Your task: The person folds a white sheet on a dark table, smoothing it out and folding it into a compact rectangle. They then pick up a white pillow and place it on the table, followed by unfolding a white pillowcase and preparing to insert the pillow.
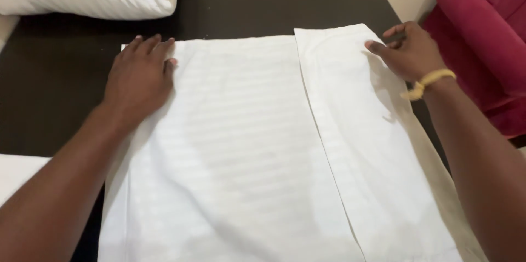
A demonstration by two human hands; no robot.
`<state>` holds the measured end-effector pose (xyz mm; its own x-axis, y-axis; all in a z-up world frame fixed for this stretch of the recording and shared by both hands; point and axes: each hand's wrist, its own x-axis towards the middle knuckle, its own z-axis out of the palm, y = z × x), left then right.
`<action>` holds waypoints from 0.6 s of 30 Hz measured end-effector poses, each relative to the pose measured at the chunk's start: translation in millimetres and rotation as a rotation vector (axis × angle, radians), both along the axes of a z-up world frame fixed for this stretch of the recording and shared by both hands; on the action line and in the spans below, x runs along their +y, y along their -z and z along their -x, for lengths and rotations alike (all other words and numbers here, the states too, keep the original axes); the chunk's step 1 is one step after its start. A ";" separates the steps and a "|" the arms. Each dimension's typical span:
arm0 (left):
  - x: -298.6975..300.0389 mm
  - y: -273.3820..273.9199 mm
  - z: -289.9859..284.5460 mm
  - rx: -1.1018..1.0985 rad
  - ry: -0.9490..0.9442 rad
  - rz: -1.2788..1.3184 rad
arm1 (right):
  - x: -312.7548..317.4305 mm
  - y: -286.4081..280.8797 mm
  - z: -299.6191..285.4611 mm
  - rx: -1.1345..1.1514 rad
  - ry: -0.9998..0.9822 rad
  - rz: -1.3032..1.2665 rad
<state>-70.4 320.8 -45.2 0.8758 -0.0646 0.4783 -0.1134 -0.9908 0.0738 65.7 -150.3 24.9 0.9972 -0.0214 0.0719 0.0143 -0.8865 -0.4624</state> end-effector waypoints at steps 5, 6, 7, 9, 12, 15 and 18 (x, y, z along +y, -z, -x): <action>4.3 -18.3 3.0 -0.031 0.012 0.204 | -6.9 21.0 -71.4 0.087 -0.016 0.022; 3.9 -19.5 3.7 -0.028 0.035 0.255 | -2.4 20.7 -73.6 0.133 -0.035 0.045; 7.4 -19.3 -1.8 -0.025 0.037 0.256 | 1.6 14.9 -71.7 0.135 -0.033 0.045; 13.9 -12.3 -7.3 -0.062 0.114 0.202 | 9.6 10.9 -64.0 0.164 -0.054 0.032; 19.0 -13.9 -9.7 -0.086 0.167 0.124 | 5.8 19.6 -64.6 0.127 -0.114 -0.020; 24.8 -18.0 -19.8 -0.057 0.138 0.056 | -6.5 29.1 -89.2 0.037 -0.196 -0.022; 35.1 -16.0 -32.5 -0.019 0.071 0.001 | -2.9 22.6 -87.9 0.072 -0.204 -0.135</action>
